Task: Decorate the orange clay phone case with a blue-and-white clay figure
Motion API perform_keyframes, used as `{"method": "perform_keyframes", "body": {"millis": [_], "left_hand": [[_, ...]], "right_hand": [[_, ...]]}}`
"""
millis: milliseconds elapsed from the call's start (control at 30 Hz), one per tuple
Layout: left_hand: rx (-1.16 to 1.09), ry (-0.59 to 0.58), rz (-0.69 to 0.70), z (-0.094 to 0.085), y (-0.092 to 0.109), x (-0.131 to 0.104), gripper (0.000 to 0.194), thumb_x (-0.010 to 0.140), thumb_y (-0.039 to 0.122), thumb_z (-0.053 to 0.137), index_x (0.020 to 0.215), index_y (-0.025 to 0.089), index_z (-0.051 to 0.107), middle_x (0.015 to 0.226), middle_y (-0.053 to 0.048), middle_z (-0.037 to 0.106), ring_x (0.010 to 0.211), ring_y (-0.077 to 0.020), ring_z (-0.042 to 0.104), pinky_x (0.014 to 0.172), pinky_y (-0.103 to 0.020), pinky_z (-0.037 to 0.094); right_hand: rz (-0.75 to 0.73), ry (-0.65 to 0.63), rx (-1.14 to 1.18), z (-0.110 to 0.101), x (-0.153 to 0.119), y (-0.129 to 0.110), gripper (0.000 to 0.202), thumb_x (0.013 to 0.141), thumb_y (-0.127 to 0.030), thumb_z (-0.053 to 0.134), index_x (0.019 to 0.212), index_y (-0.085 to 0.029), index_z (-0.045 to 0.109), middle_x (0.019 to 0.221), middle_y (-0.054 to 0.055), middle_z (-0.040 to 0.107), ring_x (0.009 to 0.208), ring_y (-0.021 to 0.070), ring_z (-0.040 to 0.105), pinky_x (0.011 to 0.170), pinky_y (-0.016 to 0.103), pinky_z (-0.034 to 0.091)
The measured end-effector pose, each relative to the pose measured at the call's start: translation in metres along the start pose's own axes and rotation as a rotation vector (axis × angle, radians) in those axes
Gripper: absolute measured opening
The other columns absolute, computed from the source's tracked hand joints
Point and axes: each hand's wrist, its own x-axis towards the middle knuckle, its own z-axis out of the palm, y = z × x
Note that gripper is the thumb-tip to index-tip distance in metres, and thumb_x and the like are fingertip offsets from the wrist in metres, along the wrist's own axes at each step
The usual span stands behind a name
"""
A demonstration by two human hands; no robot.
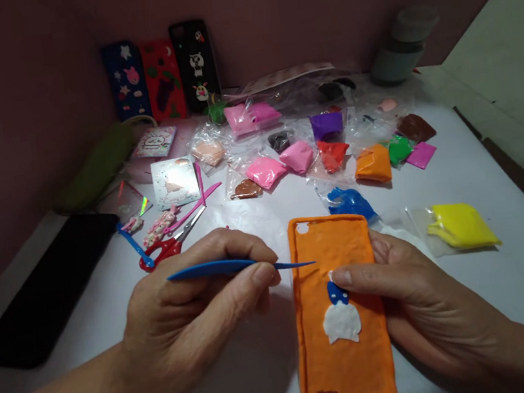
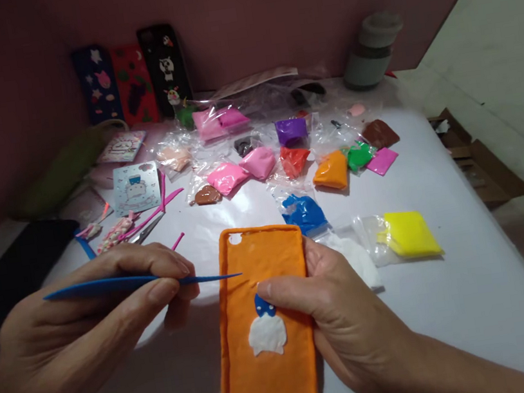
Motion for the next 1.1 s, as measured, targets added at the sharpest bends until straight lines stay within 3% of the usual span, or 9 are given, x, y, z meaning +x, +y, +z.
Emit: {"method": "perform_keyframes", "body": {"millis": [167, 300, 567, 767, 1100], "left_hand": [[-0.005, 0.021, -0.008, 0.003, -0.002, -0.002, 0.015, 0.087, 0.013, 0.056, 0.087, 0.025, 0.065, 0.069, 0.005, 0.063, 0.060, -0.0080, 0.061, 0.052, -0.014, 0.047], [-0.042, 0.074, 0.002, 0.005, -0.002, -0.003, 0.016, 0.086, 0.012, 0.057, 0.084, 0.025, 0.066, 0.067, 0.005, 0.063, 0.057, -0.0072, 0.060, 0.051, -0.013, 0.046], [-0.033, -0.076, -0.057, -0.001, -0.001, -0.001, 0.015, 0.086, 0.012, 0.055, 0.087, 0.024, 0.065, 0.068, 0.004, 0.063, 0.058, -0.0086, 0.060, 0.051, -0.015, 0.048], [-0.134, 0.008, -0.078, 0.008, -0.002, -0.004, 0.013, 0.084, 0.014, 0.056, 0.081, 0.022, 0.066, 0.064, 0.004, 0.061, 0.055, -0.0084, 0.057, 0.046, -0.015, 0.042], [-0.170, -0.007, -0.047, 0.010, -0.003, -0.003, 0.016, 0.084, 0.012, 0.055, 0.083, 0.023, 0.067, 0.065, 0.005, 0.060, 0.055, -0.0058, 0.055, 0.049, -0.012, 0.042]], "right_hand": [[-0.014, 0.069, -0.025, -0.001, 0.000, 0.000, 0.029, 0.077, -0.010, 0.067, 0.105, -0.018, 0.069, 0.093, 0.007, 0.073, 0.083, 0.0207, 0.069, 0.075, 0.031, 0.055], [-0.021, 0.042, -0.004, 0.002, 0.001, -0.002, 0.026, 0.077, -0.010, 0.065, 0.101, -0.018, 0.070, 0.091, 0.006, 0.073, 0.081, 0.0194, 0.069, 0.078, 0.031, 0.055], [-0.041, -0.009, 0.033, 0.002, 0.001, -0.001, 0.025, 0.078, -0.009, 0.063, 0.100, -0.018, 0.072, 0.091, 0.006, 0.074, 0.082, 0.0180, 0.070, 0.078, 0.028, 0.056], [-0.036, 0.018, 0.048, 0.004, 0.000, -0.001, 0.024, 0.081, -0.009, 0.059, 0.099, -0.020, 0.071, 0.091, 0.004, 0.074, 0.081, 0.0179, 0.070, 0.078, 0.029, 0.056], [-0.033, -0.036, 0.018, 0.003, 0.001, -0.001, 0.022, 0.080, -0.010, 0.065, 0.099, -0.020, 0.069, 0.091, 0.004, 0.073, 0.080, 0.0176, 0.070, 0.077, 0.028, 0.056]]}}
